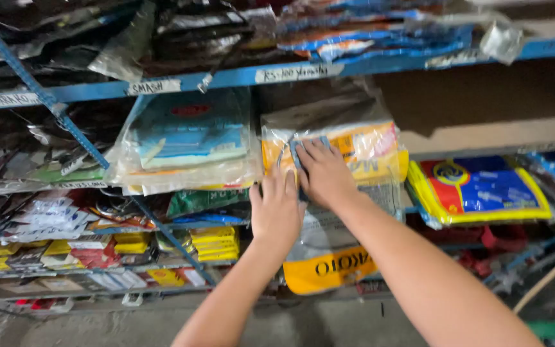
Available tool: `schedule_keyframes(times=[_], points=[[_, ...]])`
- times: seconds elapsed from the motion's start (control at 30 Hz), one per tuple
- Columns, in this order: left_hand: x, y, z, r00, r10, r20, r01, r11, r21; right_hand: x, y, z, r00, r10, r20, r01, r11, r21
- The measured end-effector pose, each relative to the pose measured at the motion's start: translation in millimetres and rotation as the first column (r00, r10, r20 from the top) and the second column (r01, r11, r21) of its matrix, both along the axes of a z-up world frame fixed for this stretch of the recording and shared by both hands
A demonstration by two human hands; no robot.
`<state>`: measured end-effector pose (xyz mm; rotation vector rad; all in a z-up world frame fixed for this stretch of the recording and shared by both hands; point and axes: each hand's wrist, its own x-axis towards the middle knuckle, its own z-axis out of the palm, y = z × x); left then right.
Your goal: The person wipes a plastic-wrapped package on a metal shelf using a blue cloth. They hold the package with one hand and scrub the surface with the other, then place it back on the shelf.
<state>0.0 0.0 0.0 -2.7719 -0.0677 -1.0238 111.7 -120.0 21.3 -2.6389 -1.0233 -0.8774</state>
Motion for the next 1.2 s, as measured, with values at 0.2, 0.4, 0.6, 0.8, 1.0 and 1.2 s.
schedule_keyframes(times=[0.2,0.4,0.6,0.8,1.0,1.2], points=[[7,6,28,0.885,0.013,-0.465,0.015,0.998,0.055,19,-6,0,0.998,0.067,-0.022,-0.068,0.997,-0.038],[12,9,51,0.843,0.005,-0.537,0.029,0.998,0.054,28,-17,12,0.969,0.193,-0.155,-0.188,0.981,0.049],[21,3,68,0.755,0.019,-0.656,0.012,0.999,0.043,5,-22,2,0.996,0.007,0.085,-0.016,0.994,0.108],[27,-6,56,0.762,0.078,-0.643,-0.077,0.997,0.03,9,-23,-2,0.994,0.034,0.107,-0.045,0.994,0.099],[17,-17,79,0.727,0.064,-0.683,-0.104,0.994,-0.017,5,-28,-19,0.998,-0.033,0.057,0.03,0.998,0.047],[-2,-17,99,0.712,0.012,-0.702,-0.061,0.997,-0.045,-27,-64,-12,0.98,-0.19,0.052,0.193,0.979,-0.065]])
